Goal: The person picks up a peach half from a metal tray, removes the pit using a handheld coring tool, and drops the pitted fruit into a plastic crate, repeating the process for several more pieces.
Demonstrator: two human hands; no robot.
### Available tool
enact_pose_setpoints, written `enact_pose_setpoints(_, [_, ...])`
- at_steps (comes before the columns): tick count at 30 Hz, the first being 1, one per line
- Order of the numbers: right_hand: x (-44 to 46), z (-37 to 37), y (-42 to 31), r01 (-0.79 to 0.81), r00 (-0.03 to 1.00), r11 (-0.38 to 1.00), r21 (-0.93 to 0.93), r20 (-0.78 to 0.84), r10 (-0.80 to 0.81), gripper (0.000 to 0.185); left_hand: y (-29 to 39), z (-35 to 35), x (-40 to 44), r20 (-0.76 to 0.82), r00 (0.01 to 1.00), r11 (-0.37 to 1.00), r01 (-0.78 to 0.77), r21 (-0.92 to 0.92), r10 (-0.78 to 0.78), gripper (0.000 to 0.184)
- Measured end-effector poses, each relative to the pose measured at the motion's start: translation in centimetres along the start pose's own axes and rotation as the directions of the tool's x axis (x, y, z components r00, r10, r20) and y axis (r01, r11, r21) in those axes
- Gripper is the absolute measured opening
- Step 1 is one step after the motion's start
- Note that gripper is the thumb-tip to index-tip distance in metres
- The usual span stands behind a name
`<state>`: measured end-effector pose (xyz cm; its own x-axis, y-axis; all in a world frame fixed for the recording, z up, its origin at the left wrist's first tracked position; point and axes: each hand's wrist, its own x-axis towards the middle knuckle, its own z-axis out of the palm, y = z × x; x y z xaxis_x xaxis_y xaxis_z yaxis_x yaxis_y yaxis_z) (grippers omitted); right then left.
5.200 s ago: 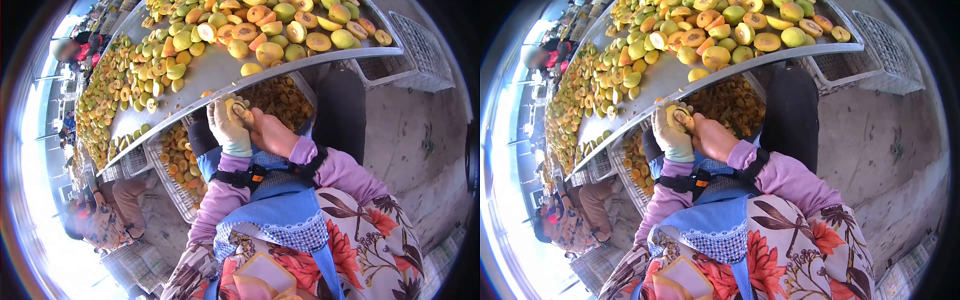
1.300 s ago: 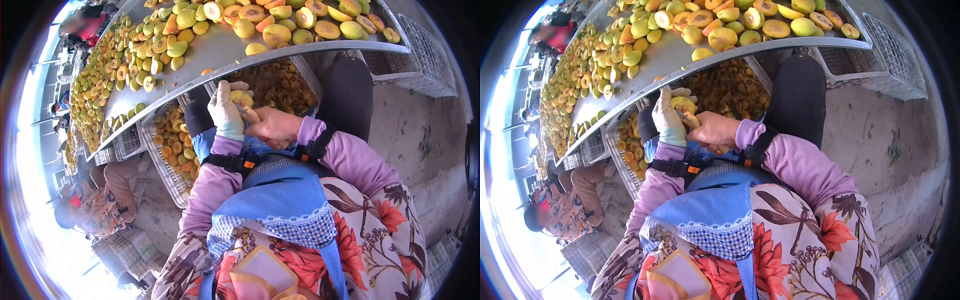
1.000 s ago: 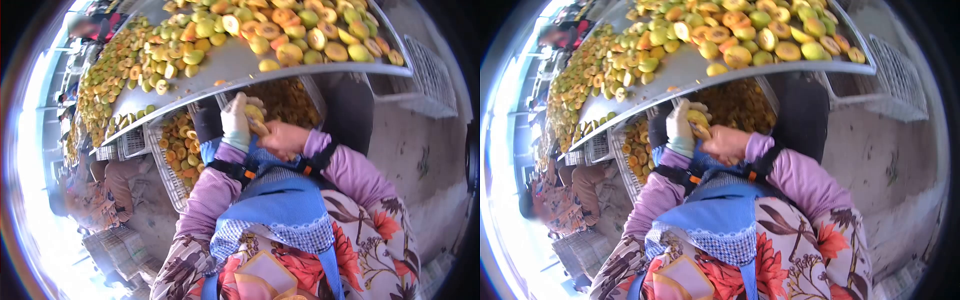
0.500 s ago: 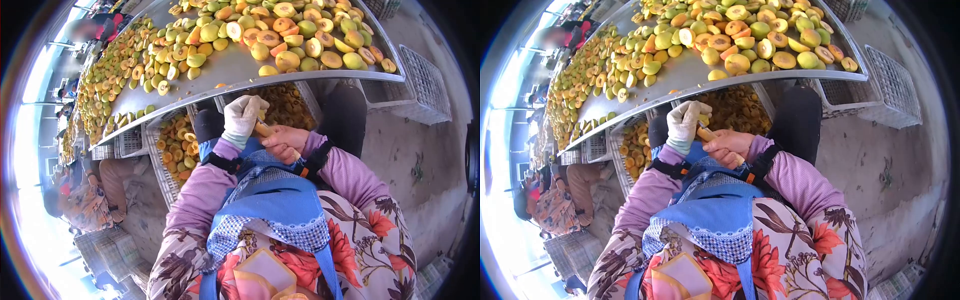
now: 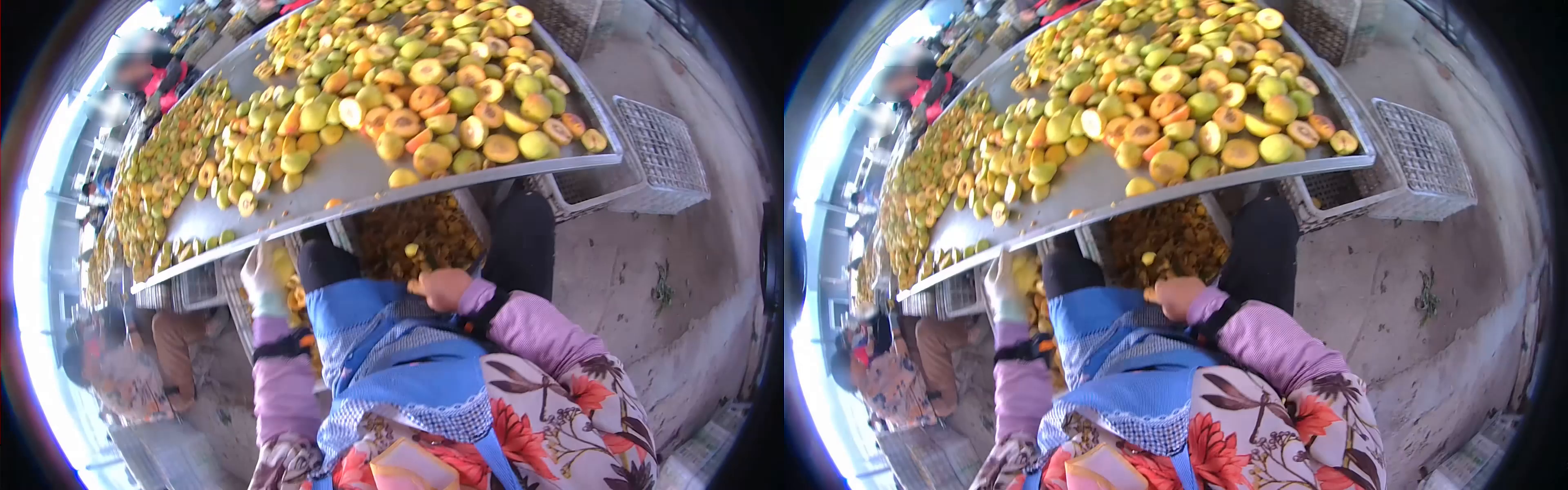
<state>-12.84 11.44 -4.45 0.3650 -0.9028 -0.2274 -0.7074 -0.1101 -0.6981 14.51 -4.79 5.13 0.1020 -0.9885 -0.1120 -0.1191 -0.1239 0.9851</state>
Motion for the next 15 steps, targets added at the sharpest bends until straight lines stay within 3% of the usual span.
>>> enact_pose_setpoints(1, [-1.2,-2.7,-2.0,0.035,0.999,0.999,0.028,-0.007,-0.034,0.031,-0.1,-2.7,1.6,0.158,0.977,0.775,-0.208,0.596,0.141,0.026])
enact_pose_setpoints(3, [0.1,-2.8,-1.9,-0.182,0.978,0.956,0.231,-0.056,0.200,0.031,-1.9,-5.8,3.2,0.264,0.949,0.189,-0.295,0.937,0.172,0.033])
enact_pose_setpoints(5, [1.3,-2.4,-0.3,-0.139,0.946,0.931,0.338,-0.234,0.226,0.027,0.8,-1.5,3.6,0.282,0.956,0.490,-0.286,0.823,0.083,0.039])
enact_pose_setpoints(7, [1.8,-2.4,0.3,-0.075,0.899,0.885,0.459,-0.353,0.259,0.025,1.8,5.3,5.7,0.500,0.834,0.579,-0.532,0.618,0.233,0.037])
enact_pose_setpoints(8, [1.8,-2.6,0.4,-0.040,0.876,0.848,0.528,-0.390,0.284,0.025,3.7,10.3,4.9,0.578,0.783,0.684,-0.552,0.476,0.229,0.035])
enact_pose_setpoints(9, [1.9,-2.9,0.5,-0.005,0.850,0.807,0.591,-0.422,0.314,0.025,6.2,15.1,4.0,0.711,0.672,0.642,-0.641,0.419,0.207,0.034])
enact_pose_setpoints(10, [1.8,-3.5,0.4,-0.017,0.843,0.784,0.621,-0.412,0.345,0.025,6.9,19.5,4.2,0.798,0.572,0.461,-0.769,0.442,0.190,0.039])
enact_pose_setpoints(13, [1.6,-4.0,0.8,0.031,0.827,0.720,0.693,-0.422,0.371,0.025,7.0,30.8,3.8,0.917,0.297,0.279,-0.935,0.221,0.268,0.047])
enact_pose_setpoints(15, [1.3,-4.3,0.7,0.045,0.796,0.731,0.681,-0.466,0.386,0.024,5.7,34.9,4.3,0.932,0.330,-0.032,-0.940,0.339,0.153,0.053])
